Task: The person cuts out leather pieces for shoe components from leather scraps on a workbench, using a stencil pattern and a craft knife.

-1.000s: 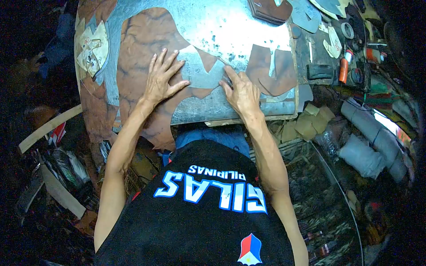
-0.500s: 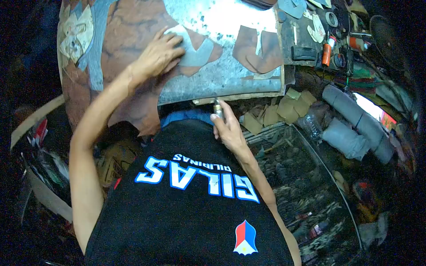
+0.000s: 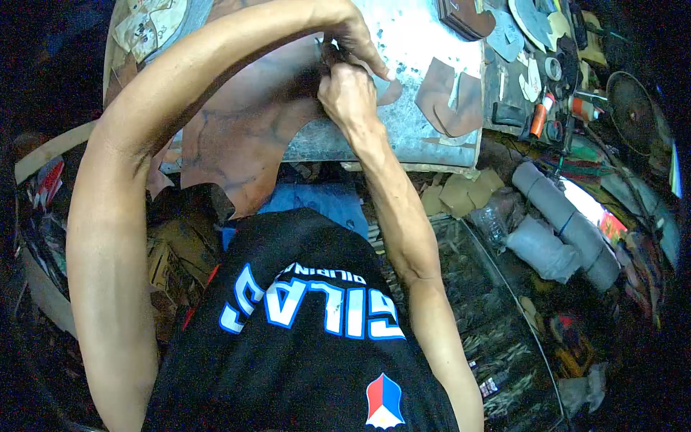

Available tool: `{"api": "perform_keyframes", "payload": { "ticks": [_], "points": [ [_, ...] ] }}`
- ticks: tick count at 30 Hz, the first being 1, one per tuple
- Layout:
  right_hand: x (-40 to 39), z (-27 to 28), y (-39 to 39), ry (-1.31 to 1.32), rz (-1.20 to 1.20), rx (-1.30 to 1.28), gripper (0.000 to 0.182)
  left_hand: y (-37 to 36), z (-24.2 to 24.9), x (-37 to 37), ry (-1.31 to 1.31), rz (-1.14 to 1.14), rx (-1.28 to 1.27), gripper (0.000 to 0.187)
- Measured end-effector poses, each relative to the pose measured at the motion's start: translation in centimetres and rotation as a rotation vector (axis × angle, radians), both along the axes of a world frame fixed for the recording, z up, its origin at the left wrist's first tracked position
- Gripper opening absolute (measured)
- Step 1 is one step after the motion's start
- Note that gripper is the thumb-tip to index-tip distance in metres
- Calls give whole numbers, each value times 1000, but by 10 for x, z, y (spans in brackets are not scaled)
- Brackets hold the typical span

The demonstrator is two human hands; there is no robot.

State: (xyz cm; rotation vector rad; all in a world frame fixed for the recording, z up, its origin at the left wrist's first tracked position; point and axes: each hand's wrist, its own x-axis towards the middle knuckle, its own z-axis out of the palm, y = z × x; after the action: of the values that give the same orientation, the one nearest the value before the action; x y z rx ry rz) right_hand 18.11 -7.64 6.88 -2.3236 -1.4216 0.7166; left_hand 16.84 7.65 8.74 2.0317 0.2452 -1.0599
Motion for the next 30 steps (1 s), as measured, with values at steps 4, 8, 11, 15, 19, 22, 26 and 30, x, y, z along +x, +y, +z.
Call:
{"api": "perform_keyframes", "payload": {
  "ticks": [4,8,11,15,19,22,26,30],
  "points": [
    [-6,-7,5,-103,-48,86,36,-1,6,1,-3,-9,4,102],
    [-7,-11,8,-149,-11,57,36,-2,7,3,4,-24,11,103],
    [-8,-12,10,-145,-15,97,35,-2,4,5,11,-30,16,104],
    [-7,-17,9,-214,34,75,35,-5,-1,7,25,-41,21,104],
    [-9,-22,10,-261,34,135,35,-8,-5,9,41,-50,26,105],
    [-10,-10,13,-175,22,-5,33,-12,-7,13,54,-61,28,106],
    [-11,-12,15,-127,-16,1,32,-12,-5,16,66,-67,43,107],
    [-11,-15,12,-159,9,-13,31,-14,-2,12,84,-67,44,108]
  ]
}}
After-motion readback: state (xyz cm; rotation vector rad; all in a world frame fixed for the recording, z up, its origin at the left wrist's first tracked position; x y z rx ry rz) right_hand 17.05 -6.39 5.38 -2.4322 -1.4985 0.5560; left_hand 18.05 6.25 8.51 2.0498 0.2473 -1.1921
